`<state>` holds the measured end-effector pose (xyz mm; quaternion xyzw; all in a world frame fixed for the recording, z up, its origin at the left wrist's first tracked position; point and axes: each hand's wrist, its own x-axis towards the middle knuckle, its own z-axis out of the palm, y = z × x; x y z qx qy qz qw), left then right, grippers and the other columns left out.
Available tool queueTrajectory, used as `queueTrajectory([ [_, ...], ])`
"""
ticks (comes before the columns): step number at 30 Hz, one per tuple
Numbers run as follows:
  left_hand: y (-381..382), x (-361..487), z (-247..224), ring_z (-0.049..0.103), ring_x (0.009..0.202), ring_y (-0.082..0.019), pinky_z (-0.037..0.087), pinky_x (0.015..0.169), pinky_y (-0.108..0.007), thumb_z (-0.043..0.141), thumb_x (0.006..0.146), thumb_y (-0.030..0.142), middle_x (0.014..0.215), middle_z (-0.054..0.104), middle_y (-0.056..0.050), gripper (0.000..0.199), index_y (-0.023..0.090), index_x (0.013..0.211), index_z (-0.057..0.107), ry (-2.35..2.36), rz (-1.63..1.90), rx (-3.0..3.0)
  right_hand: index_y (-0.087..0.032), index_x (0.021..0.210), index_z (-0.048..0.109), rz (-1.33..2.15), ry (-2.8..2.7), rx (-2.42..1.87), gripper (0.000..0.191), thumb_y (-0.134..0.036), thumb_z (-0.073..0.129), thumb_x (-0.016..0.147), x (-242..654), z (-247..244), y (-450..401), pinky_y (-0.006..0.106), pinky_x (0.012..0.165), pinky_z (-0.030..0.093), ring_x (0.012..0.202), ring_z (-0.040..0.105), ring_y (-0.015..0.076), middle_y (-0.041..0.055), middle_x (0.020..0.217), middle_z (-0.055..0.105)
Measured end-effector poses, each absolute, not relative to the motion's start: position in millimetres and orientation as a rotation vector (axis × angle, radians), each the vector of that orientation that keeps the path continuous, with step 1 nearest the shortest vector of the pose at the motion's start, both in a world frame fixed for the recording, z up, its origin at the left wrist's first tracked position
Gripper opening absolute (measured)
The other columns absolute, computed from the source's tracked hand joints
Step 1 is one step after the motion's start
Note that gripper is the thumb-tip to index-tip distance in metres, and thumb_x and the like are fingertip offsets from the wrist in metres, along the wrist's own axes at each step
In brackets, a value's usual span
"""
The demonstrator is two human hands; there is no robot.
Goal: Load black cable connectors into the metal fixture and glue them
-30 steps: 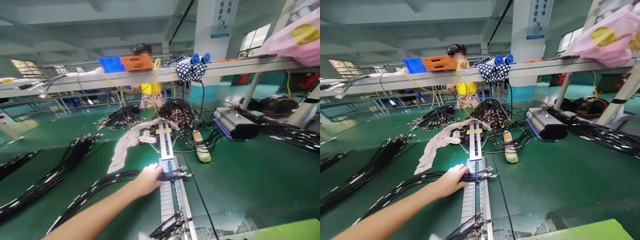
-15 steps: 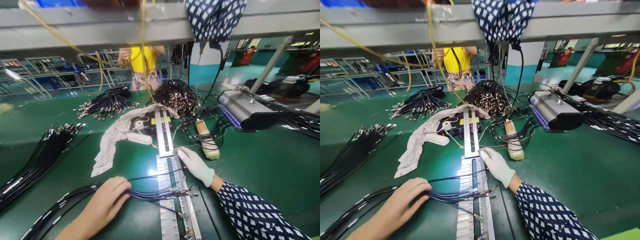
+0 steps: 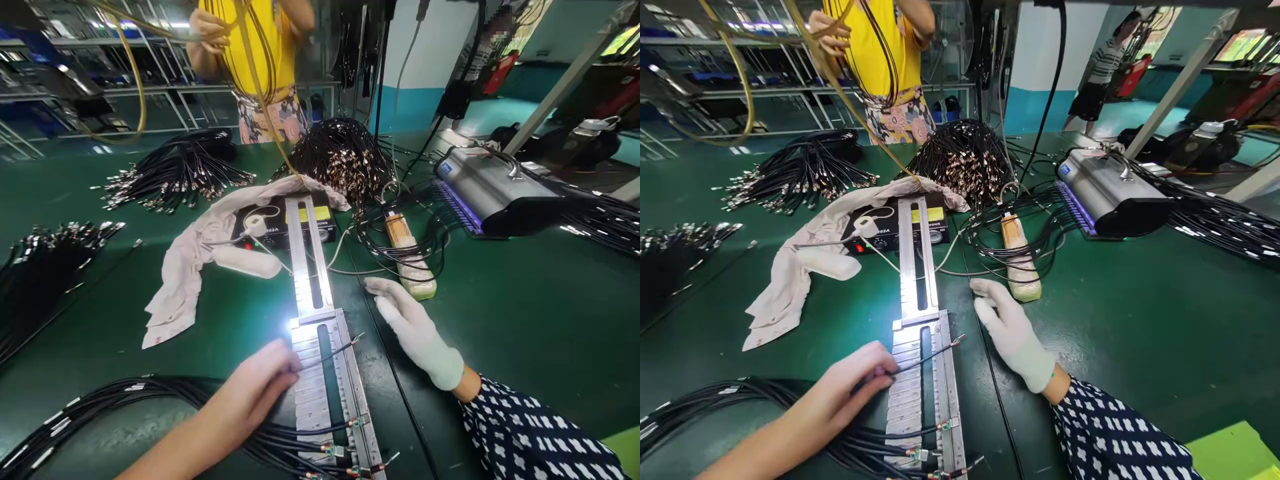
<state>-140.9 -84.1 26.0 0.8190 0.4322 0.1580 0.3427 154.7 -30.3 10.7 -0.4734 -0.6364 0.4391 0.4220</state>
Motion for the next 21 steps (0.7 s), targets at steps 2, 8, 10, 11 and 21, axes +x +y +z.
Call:
queueTrajectory([
  [2,-76,-158,31,0.053,0.084,-0.013,0.044,0.074,-0.022,0.038,0.099,0.023,0.092,0.056,-0.001,0.015,0.024,0.103,0.053,1.121,0.403,2.124,-0.02,0.122,0.054,1.097,-1.531,-1.235,0.033,-0.041,0.045,0.098,160,5,-28,0.042,0.104,0.044,0.115,0.058,0.0218,0.0097,0.125,0.059],
  [8,-63,-168,31,0.05,0.096,-0.018,0.043,0.086,-0.029,0.047,0.096,0.024,0.103,0.054,-0.004,0.011,0.022,0.105,0.053,1.242,0.375,2.261,-0.021,0.115,0.06,1.133,-1.539,-1.308,0.027,-0.037,0.052,0.095,153,6,-26,0.041,0.094,0.048,0.104,0.061,0.0223,0.0074,0.115,0.063],
  [10,-66,-155,24,0.049,0.101,-0.019,0.042,0.09,-0.031,0.047,0.095,0.02,0.108,0.054,-0.005,0.018,0.022,0.113,0.05,1.247,0.427,2.293,-0.02,0.114,0.06,1.13,-1.549,-1.316,0.026,-0.037,0.052,0.095,152,8,-26,0.04,0.094,0.048,0.105,0.06,0.0223,0.0074,0.115,0.062],
  [11,-67,-149,22,0.049,0.1,-0.018,0.042,0.09,-0.03,0.046,0.096,0.018,0.108,0.054,-0.005,0.02,0.023,0.115,0.049,1.219,0.453,2.292,-0.02,0.114,0.06,1.124,-1.556,-1.32,0.026,-0.036,0.052,0.095,152,9,-27,0.04,0.094,0.048,0.106,0.059,0.0222,0.0075,0.115,0.062],
  [21,-60,-161,28,0.054,0.089,-0.012,0.046,0.077,-0.021,0.036,0.094,0.003,0.099,0.057,-0.004,0.043,0.025,0.126,0.054,1.0,0.514,2.442,-0.021,0.105,0.063,1.05,-1.653,-1.306,0.019,-0.033,0.052,0.095,153,9,-27,0.037,0.092,0.049,0.102,0.06,0.0214,0.0059,0.108,0.063],
])
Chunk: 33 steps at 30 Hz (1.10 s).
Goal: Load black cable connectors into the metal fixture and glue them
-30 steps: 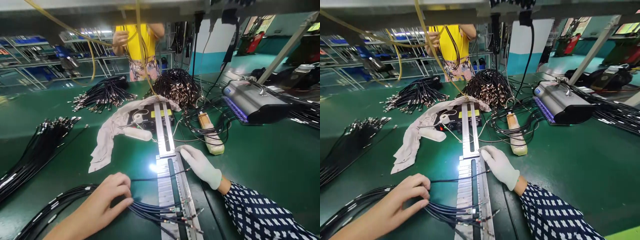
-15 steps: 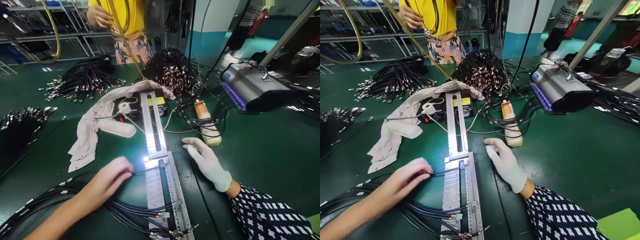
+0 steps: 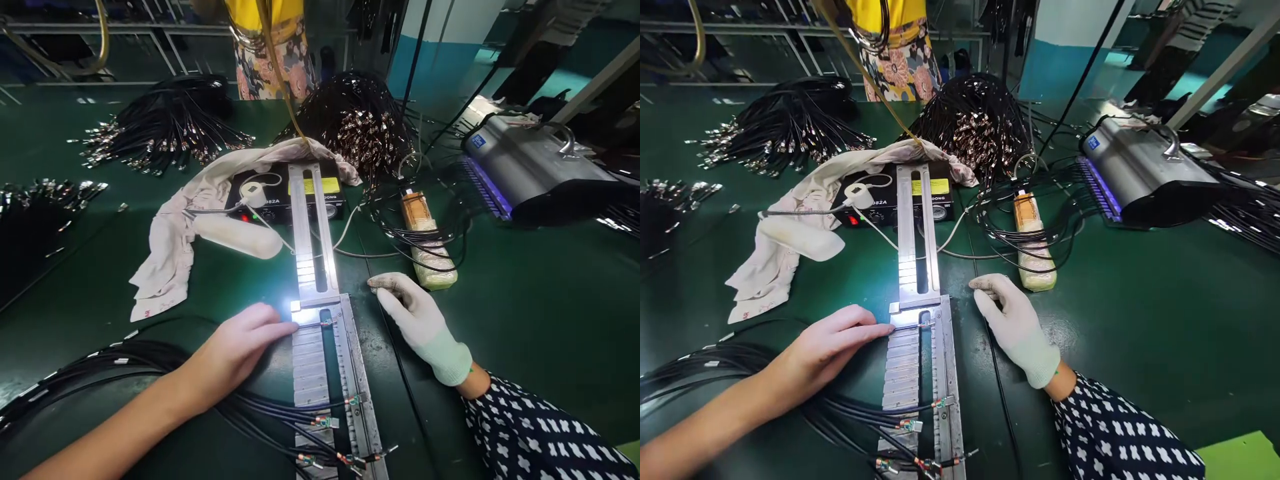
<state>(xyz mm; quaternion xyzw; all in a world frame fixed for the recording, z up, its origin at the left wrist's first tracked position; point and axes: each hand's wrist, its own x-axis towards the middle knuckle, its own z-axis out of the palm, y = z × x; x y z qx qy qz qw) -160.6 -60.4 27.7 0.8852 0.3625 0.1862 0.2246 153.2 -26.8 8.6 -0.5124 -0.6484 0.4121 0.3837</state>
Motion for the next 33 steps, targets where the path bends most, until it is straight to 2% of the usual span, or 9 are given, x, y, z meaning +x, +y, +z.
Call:
queueTrajectory([
  [9,-52,-155,26,0.052,0.087,-0.015,0.047,0.074,-0.025,0.034,0.095,0.007,0.097,0.057,-0.007,0.037,0.021,0.119,0.059,1.011,0.583,2.589,-0.022,0.104,0.063,0.971,-1.733,-1.286,0.016,-0.029,0.051,0.095,152,8,-28,0.037,0.09,0.051,0.101,0.06,0.021,0.0052,0.107,0.063],
  [14,-55,-153,32,0.053,0.085,-0.015,0.048,0.073,-0.026,0.034,0.095,0.009,0.096,0.06,-0.007,0.036,0.02,0.119,0.06,1.012,0.537,2.641,-0.023,0.107,0.063,0.728,-2.032,-1.205,0.019,-0.022,0.049,0.095,149,10,-36,0.043,0.102,0.045,0.118,0.053,0.0238,0.0069,0.126,0.056],
  [19,-55,-150,32,0.054,0.087,-0.016,0.048,0.074,-0.027,0.037,0.094,0.007,0.098,0.06,-0.008,0.036,0.019,0.121,0.057,0.993,0.592,2.631,-0.023,0.113,0.062,0.583,-2.243,-1.081,0.025,-0.017,0.045,0.095,141,11,-46,0.046,0.101,0.045,0.122,0.049,0.0254,0.0083,0.134,0.05],
  [24,-59,-150,23,0.053,0.089,-0.015,0.045,0.077,-0.026,0.039,0.091,0.002,0.1,0.058,-0.007,0.037,0.017,0.121,0.055,0.983,0.592,2.582,-0.021,0.12,0.059,0.615,-2.355,-0.946,0.033,-0.011,0.041,0.095,137,13,-48,0.049,0.101,0.043,0.124,0.045,0.0266,0.0091,0.139,0.046],
  [29,-82,-154,14,0.047,0.108,-0.023,0.037,0.091,-0.04,0.037,0.092,0.003,0.114,0.054,-0.009,0.047,0.025,0.13,0.052,1.233,0.509,2.713,-0.021,0.12,0.058,0.652,-2.317,-0.964,0.032,-0.01,0.041,0.094,139,11,-46,0.048,0.103,0.042,0.125,0.044,0.0254,0.0093,0.139,0.046],
  [31,-90,-154,14,0.045,0.11,-0.025,0.035,0.092,-0.044,0.036,0.092,0.003,0.114,0.053,-0.01,0.049,0.027,0.133,0.051,1.358,0.439,2.742,-0.021,0.119,0.058,0.631,-2.316,-0.951,0.032,-0.009,0.041,0.094,139,9,-45,0.048,0.103,0.042,0.125,0.043,0.0255,0.0092,0.138,0.046],
  [33,-92,-151,16,0.046,0.106,-0.025,0.036,0.088,-0.042,0.037,0.092,0.004,0.11,0.054,-0.01,0.047,0.024,0.131,0.052,1.352,0.438,2.79,-0.021,0.118,0.058,0.598,-2.321,-0.936,0.032,-0.009,0.042,0.093,139,8,-44,0.049,0.101,0.043,0.124,0.044,0.0261,0.0098,0.136,0.047],
])
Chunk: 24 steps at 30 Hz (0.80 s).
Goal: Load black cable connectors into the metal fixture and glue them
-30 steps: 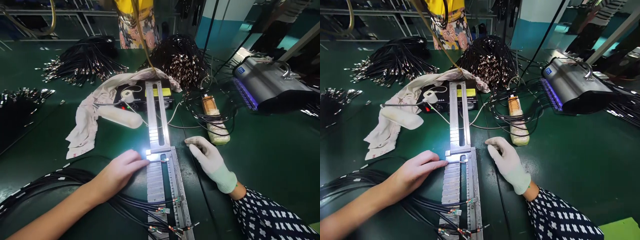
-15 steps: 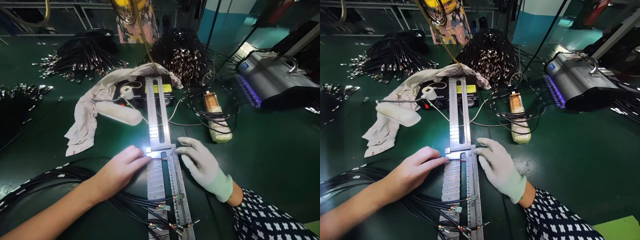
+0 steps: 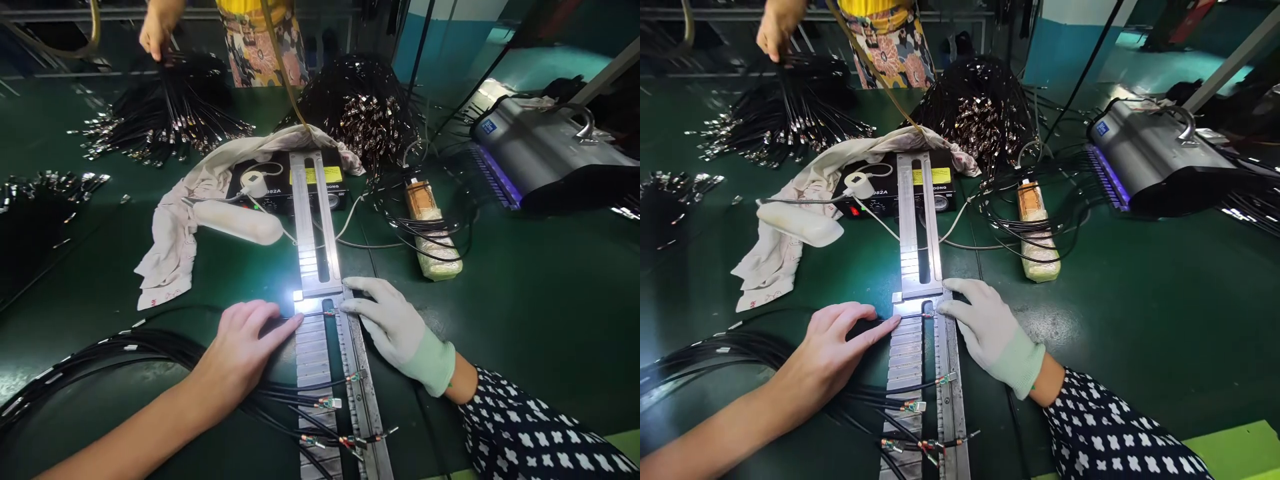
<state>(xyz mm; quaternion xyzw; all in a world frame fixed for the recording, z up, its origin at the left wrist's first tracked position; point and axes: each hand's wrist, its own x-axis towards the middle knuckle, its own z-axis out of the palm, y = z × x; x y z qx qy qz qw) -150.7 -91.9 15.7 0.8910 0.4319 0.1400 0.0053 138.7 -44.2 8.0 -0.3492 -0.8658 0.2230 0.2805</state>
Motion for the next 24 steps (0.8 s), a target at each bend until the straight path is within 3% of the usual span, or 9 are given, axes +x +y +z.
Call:
queueTrajectory([
  [3,-84,-137,18,0.048,0.097,-0.023,0.036,0.084,-0.04,0.039,0.092,0.007,0.103,0.056,-0.01,0.037,0.017,0.124,0.055,1.218,0.459,2.878,-0.02,0.117,0.059,0.561,-2.335,-0.933,0.033,-0.008,0.042,0.092,137,8,-44,0.049,0.099,0.044,0.121,0.046,0.0267,0.0108,0.134,0.049],
  [8,-60,-108,20,0.049,0.084,-0.021,0.037,0.073,-0.035,0.037,0.093,0.008,0.094,0.058,-0.007,0.041,0.022,0.128,0.052,1.143,0.291,2.908,-0.021,0.116,0.06,0.557,-2.356,-0.953,0.031,-0.011,0.042,0.093,137,10,-45,0.048,0.1,0.044,0.119,0.047,0.0261,0.0099,0.132,0.05],
  [12,-65,-107,28,0.048,0.083,-0.022,0.036,0.072,-0.036,0.037,0.095,0.011,0.092,0.059,-0.008,0.031,0.016,0.122,0.052,1.212,0.323,2.863,-0.021,0.115,0.061,0.588,-2.357,-0.971,0.029,-0.011,0.044,0.094,137,10,-44,0.047,0.101,0.042,0.12,0.047,0.0257,0.0093,0.133,0.05],
  [17,-110,-136,45,0.048,0.091,-0.018,0.039,0.078,-0.031,0.041,0.099,0.025,0.103,0.056,-0.003,0.016,0.023,0.112,0.05,1.156,0.234,2.297,-0.021,0.114,0.062,0.626,-2.337,-0.971,0.027,-0.013,0.045,0.095,138,10,-44,0.046,0.102,0.041,0.121,0.046,0.0247,0.0084,0.133,0.05],
  [20,-124,-149,48,0.049,0.087,-0.015,0.04,0.076,-0.026,0.038,0.1,0.029,0.096,0.054,0.0,0.014,0.024,0.098,0.051,1.163,0.129,1.988,-0.021,0.113,0.063,0.633,-2.327,-0.967,0.028,-0.012,0.044,0.095,138,9,-43,0.045,0.101,0.042,0.121,0.046,0.0245,0.0085,0.132,0.051],
  [24,-112,-154,43,0.05,0.08,-0.013,0.041,0.072,-0.023,0.04,0.099,0.032,0.088,0.053,0.001,0.017,0.022,0.089,0.049,1.213,0.264,1.893,-0.021,0.113,0.063,0.628,-2.318,-0.973,0.027,-0.012,0.045,0.094,138,8,-43,0.046,0.101,0.043,0.121,0.047,0.0248,0.0085,0.132,0.052],
])
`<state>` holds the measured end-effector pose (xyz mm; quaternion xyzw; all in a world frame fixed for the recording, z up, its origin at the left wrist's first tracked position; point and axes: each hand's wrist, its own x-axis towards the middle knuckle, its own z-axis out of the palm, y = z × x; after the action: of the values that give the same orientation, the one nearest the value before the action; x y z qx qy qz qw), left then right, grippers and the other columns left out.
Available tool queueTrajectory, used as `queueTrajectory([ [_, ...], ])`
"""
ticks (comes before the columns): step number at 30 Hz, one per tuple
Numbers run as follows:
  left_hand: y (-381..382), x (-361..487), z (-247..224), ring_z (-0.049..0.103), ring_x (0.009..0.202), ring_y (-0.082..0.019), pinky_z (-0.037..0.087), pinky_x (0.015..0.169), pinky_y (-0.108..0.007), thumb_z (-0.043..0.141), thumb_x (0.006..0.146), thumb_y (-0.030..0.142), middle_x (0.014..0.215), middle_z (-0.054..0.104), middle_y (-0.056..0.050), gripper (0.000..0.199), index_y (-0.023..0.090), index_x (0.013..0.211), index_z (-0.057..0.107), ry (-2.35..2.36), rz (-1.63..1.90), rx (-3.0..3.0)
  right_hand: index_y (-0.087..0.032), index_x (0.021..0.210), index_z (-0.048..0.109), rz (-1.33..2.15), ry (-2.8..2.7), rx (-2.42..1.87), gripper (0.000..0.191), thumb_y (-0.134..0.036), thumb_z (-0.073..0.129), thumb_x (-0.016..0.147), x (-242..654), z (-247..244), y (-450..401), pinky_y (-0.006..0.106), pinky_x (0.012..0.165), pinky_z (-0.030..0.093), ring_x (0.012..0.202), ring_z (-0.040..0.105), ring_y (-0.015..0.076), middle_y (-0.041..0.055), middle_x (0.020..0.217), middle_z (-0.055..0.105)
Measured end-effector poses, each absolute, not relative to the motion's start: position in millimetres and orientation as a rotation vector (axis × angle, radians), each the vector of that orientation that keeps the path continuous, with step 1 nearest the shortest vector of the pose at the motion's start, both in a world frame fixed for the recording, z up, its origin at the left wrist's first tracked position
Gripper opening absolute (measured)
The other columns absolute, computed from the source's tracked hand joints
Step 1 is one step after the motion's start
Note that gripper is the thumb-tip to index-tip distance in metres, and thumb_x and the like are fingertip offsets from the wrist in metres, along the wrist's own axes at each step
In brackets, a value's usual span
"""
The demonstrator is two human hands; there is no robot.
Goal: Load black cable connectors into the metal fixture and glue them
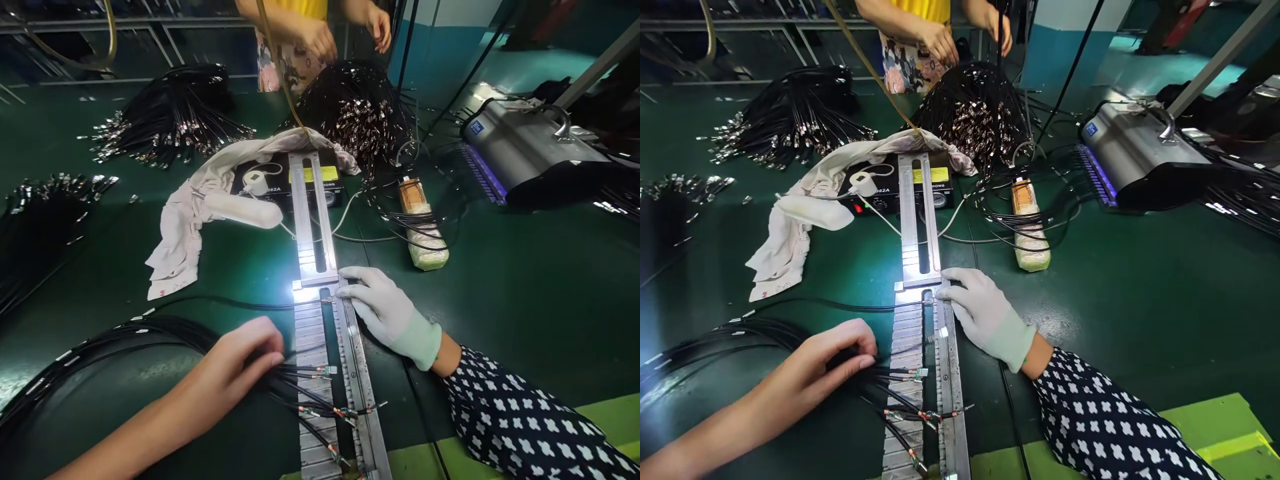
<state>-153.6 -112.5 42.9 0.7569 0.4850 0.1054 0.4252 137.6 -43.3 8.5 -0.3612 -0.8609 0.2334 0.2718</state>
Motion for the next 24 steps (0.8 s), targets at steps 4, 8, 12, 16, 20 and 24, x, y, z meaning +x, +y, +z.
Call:
queueTrajectory([
  [4,-97,-152,34,0.048,0.078,-0.014,0.04,0.07,-0.025,0.038,0.099,0.028,0.087,0.05,0.0,0.016,0.021,0.09,0.049,1.315,0.353,2.094,-0.021,0.112,0.062,0.634,-2.317,-0.969,0.027,-0.011,0.046,0.093,138,8,-43,0.046,0.101,0.043,0.121,0.047,0.0242,0.0077,0.132,0.052],
  [8,-98,-140,25,0.049,0.093,-0.016,0.043,0.083,-0.028,0.042,0.097,0.02,0.103,0.051,-0.004,0.014,0.02,0.111,0.046,1.347,0.439,2.239,-0.022,0.113,0.062,0.636,-2.319,-0.98,0.028,-0.01,0.047,0.093,138,8,-43,0.046,0.102,0.041,0.122,0.046,0.0243,0.0069,0.133,0.051],
  [12,-98,-132,20,0.05,0.095,-0.014,0.043,0.085,-0.025,0.042,0.096,0.011,0.102,0.053,-0.003,0.019,0.02,0.111,0.049,1.262,0.552,2.281,-0.021,0.113,0.062,0.645,-2.318,-0.977,0.028,-0.01,0.047,0.093,138,9,-43,0.046,0.102,0.041,0.121,0.046,0.0242,0.0074,0.133,0.05],
  [16,-91,-142,22,0.053,0.093,-0.011,0.044,0.083,-0.02,0.048,0.094,0.007,0.101,0.056,-0.002,0.024,0.019,0.113,0.054,1.171,0.643,2.308,-0.021,0.114,0.061,0.646,-2.313,-0.974,0.028,-0.01,0.045,0.094,138,9,-43,0.045,0.102,0.042,0.122,0.046,0.0237,0.0075,0.133,0.05],
  [20,-84,-151,27,0.054,0.092,-0.01,0.044,0.081,-0.018,0.044,0.093,0.003,0.103,0.056,-0.003,0.035,0.019,0.122,0.054,1.099,0.632,2.4,-0.02,0.114,0.061,0.649,-2.31,-0.975,0.028,-0.009,0.046,0.094,138,8,-42,0.044,0.103,0.041,0.123,0.045,0.0229,0.0073,0.133,0.05],
  [24,-78,-152,30,0.054,0.093,-0.011,0.044,0.081,-0.019,0.038,0.093,0.001,0.104,0.056,-0.005,0.04,0.019,0.124,0.054,1.053,0.517,2.446,-0.02,0.114,0.061,0.649,-2.307,-0.975,0.027,-0.009,0.046,0.093,138,7,-41,0.045,0.103,0.042,0.122,0.045,0.0228,0.0074,0.133,0.05],
])
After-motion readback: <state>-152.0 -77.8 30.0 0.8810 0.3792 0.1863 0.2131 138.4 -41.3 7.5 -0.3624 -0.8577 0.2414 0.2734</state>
